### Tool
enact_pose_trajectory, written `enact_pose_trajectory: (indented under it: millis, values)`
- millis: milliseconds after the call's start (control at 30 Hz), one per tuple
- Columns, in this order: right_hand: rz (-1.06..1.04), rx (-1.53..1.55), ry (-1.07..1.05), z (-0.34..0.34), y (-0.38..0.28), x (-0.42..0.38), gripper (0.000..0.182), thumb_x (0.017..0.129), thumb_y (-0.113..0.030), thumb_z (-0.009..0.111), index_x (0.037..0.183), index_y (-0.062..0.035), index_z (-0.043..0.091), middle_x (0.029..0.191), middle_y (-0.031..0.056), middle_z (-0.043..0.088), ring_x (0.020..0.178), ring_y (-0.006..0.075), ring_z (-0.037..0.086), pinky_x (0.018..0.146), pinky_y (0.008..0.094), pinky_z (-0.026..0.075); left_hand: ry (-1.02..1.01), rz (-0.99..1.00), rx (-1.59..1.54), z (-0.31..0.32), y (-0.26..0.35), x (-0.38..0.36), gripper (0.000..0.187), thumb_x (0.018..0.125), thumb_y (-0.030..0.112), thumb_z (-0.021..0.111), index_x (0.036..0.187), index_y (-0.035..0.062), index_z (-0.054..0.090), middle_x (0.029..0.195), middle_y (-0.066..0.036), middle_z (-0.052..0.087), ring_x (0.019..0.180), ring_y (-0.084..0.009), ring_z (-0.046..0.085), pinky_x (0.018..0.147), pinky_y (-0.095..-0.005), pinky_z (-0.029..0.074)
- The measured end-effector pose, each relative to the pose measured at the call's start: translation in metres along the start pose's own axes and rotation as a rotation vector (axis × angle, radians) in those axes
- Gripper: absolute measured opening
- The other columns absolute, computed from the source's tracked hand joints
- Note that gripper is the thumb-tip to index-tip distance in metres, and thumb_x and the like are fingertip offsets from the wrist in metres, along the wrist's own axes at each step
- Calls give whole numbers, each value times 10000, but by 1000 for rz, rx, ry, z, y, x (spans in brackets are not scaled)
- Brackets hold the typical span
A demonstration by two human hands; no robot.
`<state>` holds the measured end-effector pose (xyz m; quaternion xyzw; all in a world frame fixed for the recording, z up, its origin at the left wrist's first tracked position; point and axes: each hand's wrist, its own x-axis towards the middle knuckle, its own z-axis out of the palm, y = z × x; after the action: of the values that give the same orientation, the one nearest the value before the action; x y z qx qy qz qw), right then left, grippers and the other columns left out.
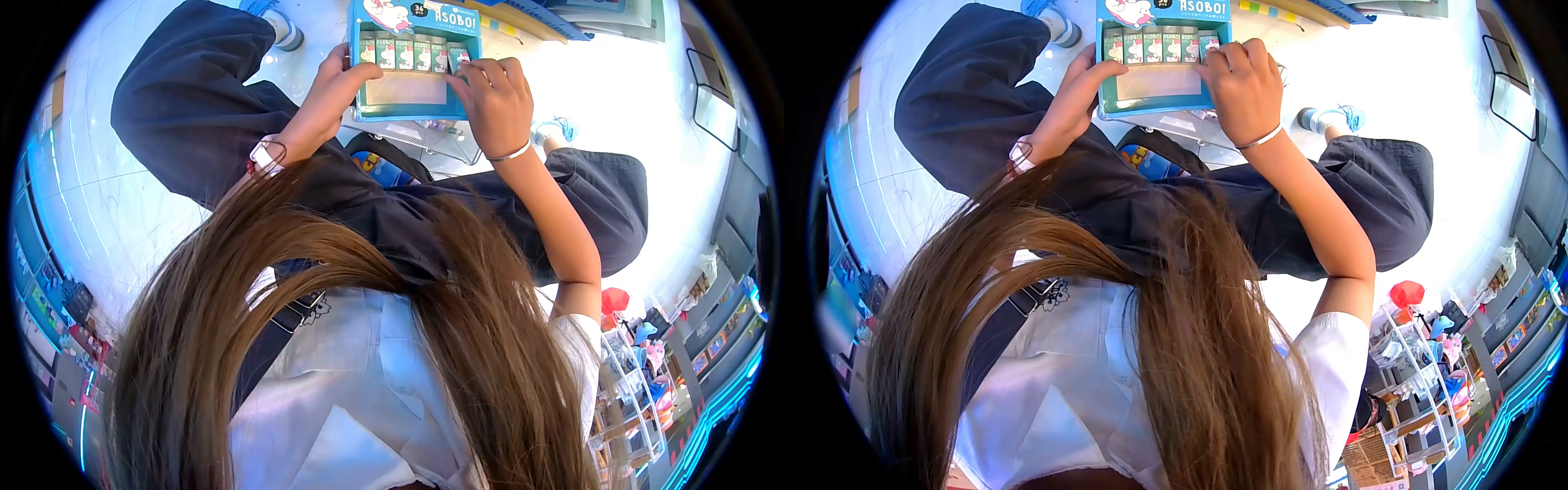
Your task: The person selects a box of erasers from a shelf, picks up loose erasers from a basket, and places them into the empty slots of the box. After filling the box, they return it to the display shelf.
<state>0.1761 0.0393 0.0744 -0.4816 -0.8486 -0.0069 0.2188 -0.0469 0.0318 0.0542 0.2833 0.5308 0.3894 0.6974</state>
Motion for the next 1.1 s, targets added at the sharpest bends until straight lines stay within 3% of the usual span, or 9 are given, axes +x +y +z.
enact_pose_trajectory:
  millis: [233,433,533,600,833,933,1033,1100]
  values:
    - [12,-12,0,4,3,1,219,634,-175,718,787,-66,605,844,23,562,828,222,496,700,340,436,-7,47,37,0,-6,2,477,756,119,609,1169,-48,436,997,-108,539,921,-162,517,810,-270,406]
    - [68,-22,-21,4,3,4,242,608,-178,730,771,-59,598,1039,70,552,918,241,488,751,332,431,-28,99,35,2,-7,1,476,752,102,607,1172,-42,437,1007,-101,527,928,-163,513,811,-270,404]
    - [60,-33,32,0,1,9,214,621,-158,739,744,-49,601,1116,107,535,902,250,541,738,337,458,-34,89,25,2,-7,1,483,748,98,608,1177,-40,434,1010,-98,527,931,-165,512,814,-271,404]
    - [92,-70,-65,-8,-7,13,330,615,-206,767,902,-63,693,1197,108,492,977,285,488,812,356,442,-40,57,6,3,-3,-1,487,747,99,607,1179,-41,434,1011,-101,532,927,-161,514,817,-270,405]
    - [113,114,-191,0,8,3,363,678,-178,751,1004,-42,666,1297,147,422,1098,345,459,918,379,415,-45,0,-5,1,-2,-2,469,749,102,602,1169,-32,443,1005,-100,543,913,-154,522,819,-267,408]
    - [110,150,-178,1,11,-1,341,680,-128,747,1000,-48,663,1262,161,460,1019,333,531,876,372,451,-53,-11,-23,1,-2,-2,464,748,104,603,1164,-31,445,1006,-97,544,916,-155,523,820,-268,408]
    - [281,344,-165,7,15,-6,295,650,-107,763,920,-44,661,1186,168,523,887,299,598,770,351,496,-46,-16,9,3,-2,-2,472,749,110,604,1168,-33,441,1004,-98,544,920,-157,521,817,-267,408]
    - [361,314,-192,5,14,-3,155,668,-112,728,742,-56,605,1104,123,552,740,274,619,647,364,503,-45,21,20,5,-4,-2,482,747,110,608,1174,-34,437,998,-99,542,922,-155,517,812,-268,409]
